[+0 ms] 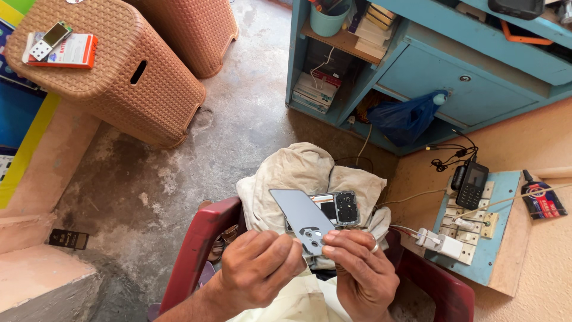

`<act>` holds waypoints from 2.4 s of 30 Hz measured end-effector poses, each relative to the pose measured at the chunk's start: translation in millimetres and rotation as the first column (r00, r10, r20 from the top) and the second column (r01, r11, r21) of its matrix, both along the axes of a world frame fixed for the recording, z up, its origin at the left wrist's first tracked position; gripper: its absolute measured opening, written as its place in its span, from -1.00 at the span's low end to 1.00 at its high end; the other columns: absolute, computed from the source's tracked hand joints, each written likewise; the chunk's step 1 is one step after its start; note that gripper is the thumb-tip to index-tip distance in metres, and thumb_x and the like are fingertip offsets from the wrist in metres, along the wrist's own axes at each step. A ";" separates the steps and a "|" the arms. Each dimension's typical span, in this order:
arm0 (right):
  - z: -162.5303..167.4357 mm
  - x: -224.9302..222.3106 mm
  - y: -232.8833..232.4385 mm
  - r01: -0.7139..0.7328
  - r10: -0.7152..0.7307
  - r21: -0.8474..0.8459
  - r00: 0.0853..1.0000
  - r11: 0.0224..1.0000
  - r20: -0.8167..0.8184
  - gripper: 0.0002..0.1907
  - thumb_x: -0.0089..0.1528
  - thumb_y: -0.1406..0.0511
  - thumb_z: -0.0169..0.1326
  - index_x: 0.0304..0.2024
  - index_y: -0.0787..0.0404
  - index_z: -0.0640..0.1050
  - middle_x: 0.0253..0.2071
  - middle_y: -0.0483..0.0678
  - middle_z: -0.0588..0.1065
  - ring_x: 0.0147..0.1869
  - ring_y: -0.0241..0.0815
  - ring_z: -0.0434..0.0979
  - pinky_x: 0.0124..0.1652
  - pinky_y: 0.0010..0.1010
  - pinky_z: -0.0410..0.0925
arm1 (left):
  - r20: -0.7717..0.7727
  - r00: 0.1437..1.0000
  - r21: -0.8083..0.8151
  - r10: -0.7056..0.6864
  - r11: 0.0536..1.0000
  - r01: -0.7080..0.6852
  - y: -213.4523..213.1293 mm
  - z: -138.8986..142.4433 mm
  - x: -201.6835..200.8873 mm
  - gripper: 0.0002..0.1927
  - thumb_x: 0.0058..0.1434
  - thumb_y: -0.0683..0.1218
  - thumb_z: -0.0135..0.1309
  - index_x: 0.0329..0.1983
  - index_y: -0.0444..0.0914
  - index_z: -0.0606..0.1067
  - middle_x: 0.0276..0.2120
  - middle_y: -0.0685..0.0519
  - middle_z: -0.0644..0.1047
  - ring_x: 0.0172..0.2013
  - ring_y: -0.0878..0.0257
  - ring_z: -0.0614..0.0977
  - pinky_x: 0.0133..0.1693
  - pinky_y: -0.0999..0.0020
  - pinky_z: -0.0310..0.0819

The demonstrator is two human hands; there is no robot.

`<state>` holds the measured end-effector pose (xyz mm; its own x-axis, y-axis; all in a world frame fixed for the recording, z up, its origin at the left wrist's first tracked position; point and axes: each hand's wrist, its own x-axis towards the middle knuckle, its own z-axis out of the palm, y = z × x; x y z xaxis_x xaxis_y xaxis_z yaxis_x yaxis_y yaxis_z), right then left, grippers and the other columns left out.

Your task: The person applies adhesive to the internal frame of a disassembled smartphone, then aligns and presses the back cover into place. They inspect the edges and apply a small piece of yellow tape to the back of the device.

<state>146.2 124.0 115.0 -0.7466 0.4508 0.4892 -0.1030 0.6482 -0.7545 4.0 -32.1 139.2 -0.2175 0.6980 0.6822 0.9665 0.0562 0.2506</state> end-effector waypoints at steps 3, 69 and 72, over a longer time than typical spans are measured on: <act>-2.9 2.9 -2.0 0.060 -0.060 0.016 0.998 0.998 0.007 -0.81 0.13 0.52 0.24 -0.22 0.22 0.65 -0.15 -0.06 0.65 0.06 -0.13 0.67 0.13 -0.26 0.48 | 0.026 0.994 0.051 0.102 0.993 -0.104 -10.6 -6.3 -7.5 -0.77 0.29 -0.07 0.27 -0.24 -0.31 0.50 -0.35 0.06 0.49 -0.38 0.24 0.59 -0.37 0.33 0.49; 6.9 1.1 2.2 -0.057 0.057 -0.018 0.998 0.998 -0.036 -0.82 0.16 0.47 0.24 -0.19 0.19 0.64 -0.13 -0.07 0.65 0.07 -0.09 0.67 0.14 -0.20 0.48 | 0.280 0.940 0.005 -0.194 0.980 0.201 -8.7 7.9 0.8 -0.80 0.33 -0.07 0.23 -0.01 -0.15 0.56 0.11 0.08 0.44 0.19 0.14 0.53 0.19 0.10 0.42; 7.6 -1.3 1.3 -0.069 0.069 -0.006 0.997 0.998 -0.040 -0.82 0.15 0.46 0.26 -0.19 0.19 0.64 -0.14 -0.06 0.64 0.07 -0.09 0.67 0.13 -0.20 0.48 | 0.290 0.936 -0.022 -0.200 0.976 0.216 -9.3 7.6 1.6 -0.78 0.32 -0.11 0.19 0.02 -0.14 0.54 0.13 0.07 0.44 0.21 0.16 0.53 0.23 0.10 0.41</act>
